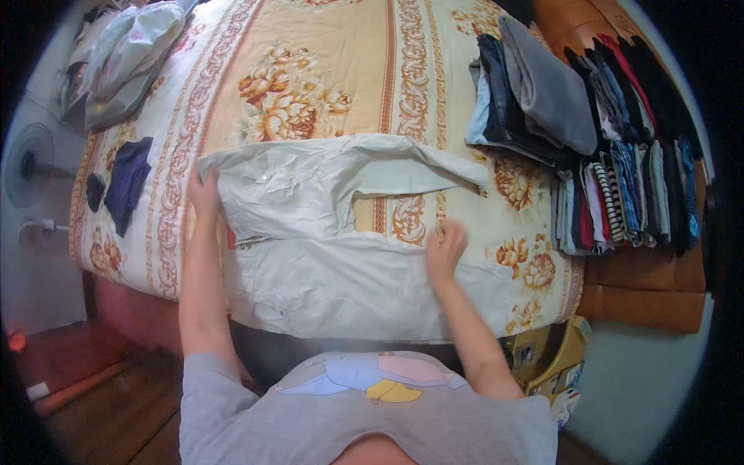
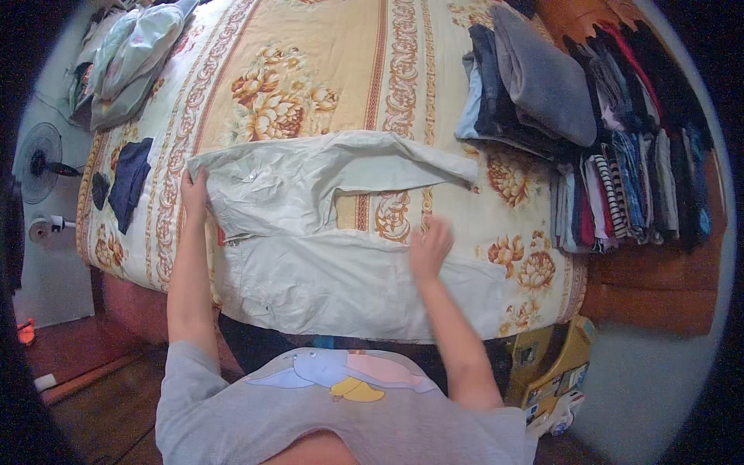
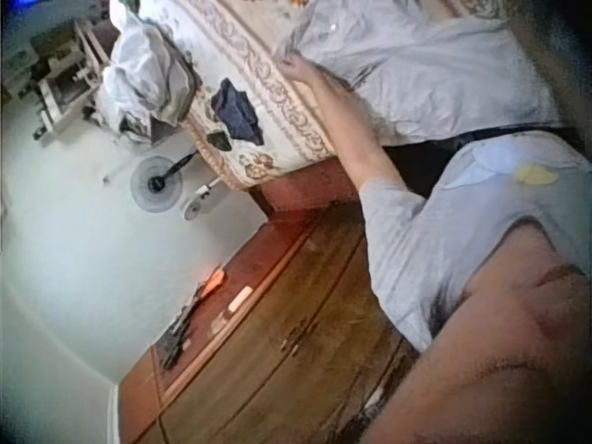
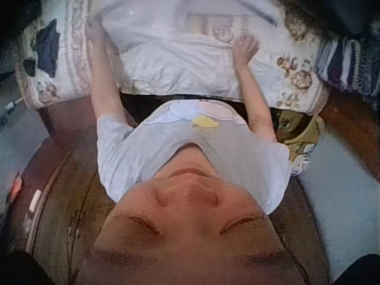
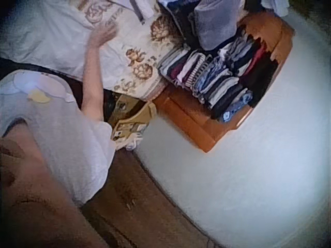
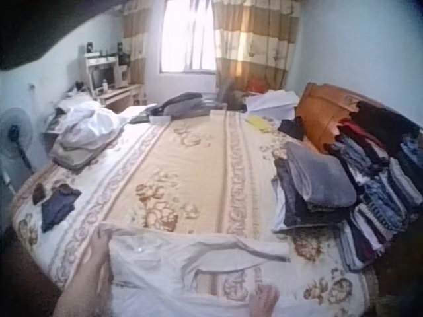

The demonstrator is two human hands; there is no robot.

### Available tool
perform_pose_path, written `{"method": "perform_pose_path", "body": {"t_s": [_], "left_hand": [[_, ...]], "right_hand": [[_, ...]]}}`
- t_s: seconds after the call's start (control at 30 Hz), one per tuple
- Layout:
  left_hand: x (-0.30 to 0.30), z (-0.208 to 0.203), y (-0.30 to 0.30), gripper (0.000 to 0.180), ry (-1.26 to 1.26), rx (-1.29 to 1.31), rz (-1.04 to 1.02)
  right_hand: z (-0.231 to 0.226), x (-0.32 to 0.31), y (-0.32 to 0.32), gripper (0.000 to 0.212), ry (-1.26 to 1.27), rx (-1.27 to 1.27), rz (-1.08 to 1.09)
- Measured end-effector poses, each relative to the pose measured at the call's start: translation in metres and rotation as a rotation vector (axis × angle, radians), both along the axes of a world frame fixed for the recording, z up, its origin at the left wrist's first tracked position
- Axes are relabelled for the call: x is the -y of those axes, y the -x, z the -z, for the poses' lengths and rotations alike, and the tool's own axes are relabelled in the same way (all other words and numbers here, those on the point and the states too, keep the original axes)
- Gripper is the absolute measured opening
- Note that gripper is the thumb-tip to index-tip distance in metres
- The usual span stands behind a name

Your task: The person folds several garments on a bed, including black pants, blue jeans, black trousers, gray sweatpants, and a light-colored shirt. Each item is smoothed, folded into a compact rectangle, and placed on a growing stack on the right side of the bed.

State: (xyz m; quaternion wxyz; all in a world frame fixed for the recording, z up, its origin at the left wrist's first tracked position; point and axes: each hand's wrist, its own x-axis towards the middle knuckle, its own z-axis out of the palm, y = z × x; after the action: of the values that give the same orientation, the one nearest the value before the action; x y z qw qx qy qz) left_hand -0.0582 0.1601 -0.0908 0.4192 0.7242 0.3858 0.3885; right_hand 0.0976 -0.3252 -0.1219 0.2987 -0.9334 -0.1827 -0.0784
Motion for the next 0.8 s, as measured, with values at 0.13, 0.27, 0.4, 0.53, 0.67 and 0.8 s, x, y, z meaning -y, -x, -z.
{"method": "perform_pose_path", "body": {"t_s": [0.13, 0.27, 0.4, 0.53, 0.67, 0.8], "left_hand": [[0.009, -0.012, -0.023, 0.058, -0.563, -0.459, -0.001], [0.064, -0.036, -0.086, 0.067, -0.857, -0.871, 0.319], [0.086, -0.051, -0.125, 0.056, -0.549, -1.224, 0.577], [0.066, -0.037, -0.126, 0.031, -0.450, -0.912, 0.581], [0.082, -0.081, -0.112, 0.024, -0.588, -0.618, 0.510], [0.092, -0.121, -0.085, 0.026, -0.885, -0.525, 0.400]], "right_hand": [[-0.028, -0.029, -0.134, 0.054, 0.212, 0.141, 0.125], [-0.052, -0.030, -0.197, 0.053, 0.707, -0.126, -0.027], [-0.074, -0.028, -0.224, 0.043, 0.670, -0.478, -0.293], [-0.093, -0.021, -0.228, 0.038, 0.406, -0.602, -0.417], [-0.147, -0.014, -0.206, 0.032, 0.401, -0.769, -0.417], [-0.174, 0.010, -0.196, 0.032, 0.358, -0.716, -0.386]]}}
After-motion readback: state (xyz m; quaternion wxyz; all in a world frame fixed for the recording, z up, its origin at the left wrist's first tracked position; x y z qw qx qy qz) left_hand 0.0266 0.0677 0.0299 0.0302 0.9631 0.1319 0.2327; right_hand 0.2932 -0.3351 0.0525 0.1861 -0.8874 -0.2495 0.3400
